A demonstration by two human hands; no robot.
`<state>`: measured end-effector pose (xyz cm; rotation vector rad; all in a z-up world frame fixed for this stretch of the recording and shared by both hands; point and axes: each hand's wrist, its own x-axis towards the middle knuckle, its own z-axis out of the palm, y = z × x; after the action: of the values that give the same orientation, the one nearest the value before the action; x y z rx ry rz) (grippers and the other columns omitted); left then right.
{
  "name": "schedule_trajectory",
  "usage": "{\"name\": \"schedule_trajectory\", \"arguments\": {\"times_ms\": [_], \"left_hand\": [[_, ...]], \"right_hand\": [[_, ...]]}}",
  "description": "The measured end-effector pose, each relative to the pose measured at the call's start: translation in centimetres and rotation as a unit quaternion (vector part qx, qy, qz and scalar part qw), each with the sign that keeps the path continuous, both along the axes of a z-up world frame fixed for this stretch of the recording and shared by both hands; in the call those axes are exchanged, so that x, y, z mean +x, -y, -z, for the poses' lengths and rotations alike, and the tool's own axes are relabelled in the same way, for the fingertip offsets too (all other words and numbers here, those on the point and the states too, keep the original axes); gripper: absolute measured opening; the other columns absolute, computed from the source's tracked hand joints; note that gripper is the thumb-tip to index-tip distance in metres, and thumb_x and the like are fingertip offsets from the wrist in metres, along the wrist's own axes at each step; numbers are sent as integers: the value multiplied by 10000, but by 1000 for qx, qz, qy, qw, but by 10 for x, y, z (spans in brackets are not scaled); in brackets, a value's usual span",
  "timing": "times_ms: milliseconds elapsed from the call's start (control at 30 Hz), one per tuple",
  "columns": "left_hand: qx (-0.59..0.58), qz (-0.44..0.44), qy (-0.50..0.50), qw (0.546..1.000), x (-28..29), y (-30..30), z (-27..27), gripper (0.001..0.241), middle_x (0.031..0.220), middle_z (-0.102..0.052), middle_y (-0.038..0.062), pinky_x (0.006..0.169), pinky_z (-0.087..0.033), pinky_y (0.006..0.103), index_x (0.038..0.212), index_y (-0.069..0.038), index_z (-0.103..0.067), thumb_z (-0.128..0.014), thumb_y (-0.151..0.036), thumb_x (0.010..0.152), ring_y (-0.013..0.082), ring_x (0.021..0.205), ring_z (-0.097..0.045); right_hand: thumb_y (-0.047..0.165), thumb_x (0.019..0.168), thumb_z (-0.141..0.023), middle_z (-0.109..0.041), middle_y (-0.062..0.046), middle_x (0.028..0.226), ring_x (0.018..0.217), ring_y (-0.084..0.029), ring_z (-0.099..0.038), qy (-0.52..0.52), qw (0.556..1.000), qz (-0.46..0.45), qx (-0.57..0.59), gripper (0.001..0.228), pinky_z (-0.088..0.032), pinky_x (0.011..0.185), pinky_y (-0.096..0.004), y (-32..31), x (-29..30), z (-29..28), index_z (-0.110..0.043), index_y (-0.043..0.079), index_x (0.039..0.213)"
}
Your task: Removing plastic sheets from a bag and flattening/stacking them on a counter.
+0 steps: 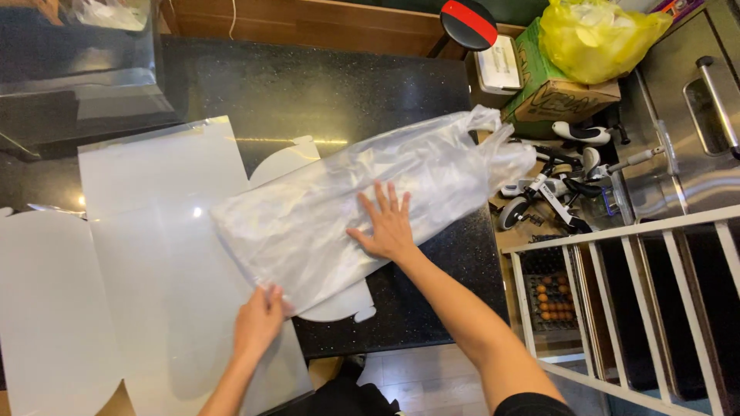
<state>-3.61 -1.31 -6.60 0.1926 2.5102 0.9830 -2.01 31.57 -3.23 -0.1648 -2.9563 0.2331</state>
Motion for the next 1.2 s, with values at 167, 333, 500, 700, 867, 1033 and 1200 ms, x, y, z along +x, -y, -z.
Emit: {"name": "schedule_trajectory", "arguments": {"times_ms": [167,333,500,700,867,1033,1200], "left_hand": [[202,-65,113,971,-3,46,32,375,990,-813,98,735,-580,339,1218,-24,-614,-620,-293,958,210,771,-760],[240,-41,94,965,-12,57,56,373,999,-789,125,765,-565,309,1168,5,-664,-718,-271,923,165,855,-734],[174,-141,181,958,-25,24,-12,390,994,-791,131,753,-514,341,1135,19,-694,-704,-332,964,208,837,-716],[292,-151,242,913,-40,26,1,390,1025,-755,65,865,-510,339,1137,-21,-681,-650,-375,976,166,930,-676],[230,-139,192,944,-53,50,55,481,1095,-721,92,863,-508,344,1233,16,-693,-646,-408,1010,162,975,-634],[-48,-144,9,988,-33,14,-19,525,1111,-696,240,916,-513,458,1267,85,-625,-751,-272,903,332,1035,-636],[-79,-18,-398,914,-15,-36,-53,735,1494,-465,238,1222,-329,517,1465,33,-442,-657,-66,769,408,1429,-414]], "right_hand": [[612,938,-630,-169,-324,1669,1559,-487,-125,-134,971,193,35,924,-39,1205,-696,-32,19,21,-338,-34,1531],[614,876,-760,-373,-245,1608,1505,-397,-335,-271,891,365,0,1078,-182,1239,-571,-127,50,-26,-278,-42,1583],[674,679,-866,-478,-308,1352,1237,-402,-470,-14,894,384,-230,1204,-341,988,-493,-218,78,11,-329,-127,1400],[439,854,-806,-735,-224,1004,842,-330,-668,16,751,374,-543,556,-481,725,-433,-213,121,27,-751,-42,1126],[242,758,-836,-754,-118,1048,930,-217,-685,-214,729,345,-551,363,-533,861,-368,-205,173,79,-772,26,1043],[230,725,-868,-648,-200,1147,1081,-333,-624,-225,858,372,-273,400,-508,939,-436,-185,199,100,-659,-4,973],[318,741,-893,-569,-226,1249,1153,-396,-573,-171,872,419,-185,701,-469,986,-473,-168,191,76,-512,1,1237]]}}
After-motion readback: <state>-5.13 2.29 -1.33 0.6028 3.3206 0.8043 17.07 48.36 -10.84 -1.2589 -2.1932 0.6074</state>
